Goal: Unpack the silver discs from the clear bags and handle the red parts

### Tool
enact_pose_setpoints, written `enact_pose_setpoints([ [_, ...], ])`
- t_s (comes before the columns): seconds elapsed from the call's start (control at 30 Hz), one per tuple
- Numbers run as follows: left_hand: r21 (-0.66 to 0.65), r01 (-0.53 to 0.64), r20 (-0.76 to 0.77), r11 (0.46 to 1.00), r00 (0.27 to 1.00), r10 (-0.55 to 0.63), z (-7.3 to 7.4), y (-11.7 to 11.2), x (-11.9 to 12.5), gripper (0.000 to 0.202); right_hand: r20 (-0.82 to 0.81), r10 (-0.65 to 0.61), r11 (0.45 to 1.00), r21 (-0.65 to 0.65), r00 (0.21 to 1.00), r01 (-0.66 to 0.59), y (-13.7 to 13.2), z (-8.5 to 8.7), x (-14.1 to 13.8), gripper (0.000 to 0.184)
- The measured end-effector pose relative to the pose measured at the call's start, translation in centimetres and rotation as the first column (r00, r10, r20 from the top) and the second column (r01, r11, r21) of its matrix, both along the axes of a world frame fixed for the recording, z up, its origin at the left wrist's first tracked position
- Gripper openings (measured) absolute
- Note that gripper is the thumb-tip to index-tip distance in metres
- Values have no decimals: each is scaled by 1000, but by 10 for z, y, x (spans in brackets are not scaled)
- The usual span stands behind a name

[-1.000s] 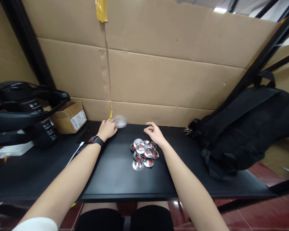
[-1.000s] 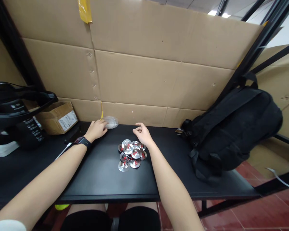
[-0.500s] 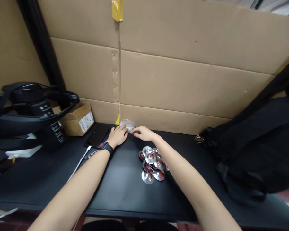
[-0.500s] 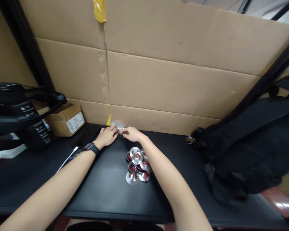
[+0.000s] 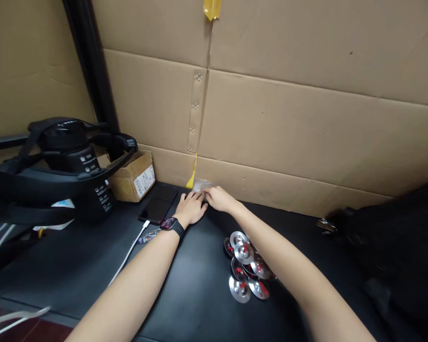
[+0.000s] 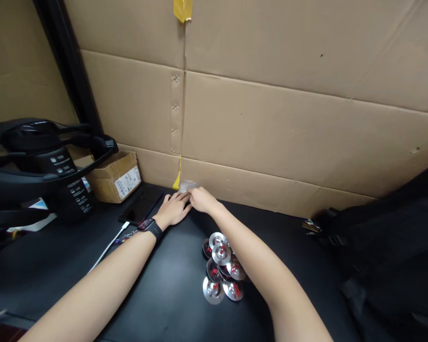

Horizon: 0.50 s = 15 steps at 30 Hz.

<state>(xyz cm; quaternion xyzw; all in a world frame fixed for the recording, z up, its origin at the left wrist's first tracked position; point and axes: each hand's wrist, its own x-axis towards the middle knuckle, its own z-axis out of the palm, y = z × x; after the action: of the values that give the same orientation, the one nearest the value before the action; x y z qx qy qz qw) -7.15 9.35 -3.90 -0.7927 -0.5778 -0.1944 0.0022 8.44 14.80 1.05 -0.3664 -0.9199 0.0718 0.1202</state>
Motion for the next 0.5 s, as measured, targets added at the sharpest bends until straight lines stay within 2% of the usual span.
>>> enact_pose_setpoints([
  [0.1,-34,-9,-18,999,1000,8,2,-1,1,47,-63,20,999,-45,998,-23,8,1,-7,39],
  [0.27,-44,-15,-5,999,1000,14,4,-2,2,49,-138,-140,977,-183,980,114,31,2,-10,33],
  [0.37,-50,-19,5,999,1000,20,4,-2,2,51,-75,-164,979,-133,984,153,38,3,-11,28],
  [0.5,-34,-15,12,999,1000,16,2,-1,2,50,-16,-185,983,-25,983,184,33,9,-15,25],
])
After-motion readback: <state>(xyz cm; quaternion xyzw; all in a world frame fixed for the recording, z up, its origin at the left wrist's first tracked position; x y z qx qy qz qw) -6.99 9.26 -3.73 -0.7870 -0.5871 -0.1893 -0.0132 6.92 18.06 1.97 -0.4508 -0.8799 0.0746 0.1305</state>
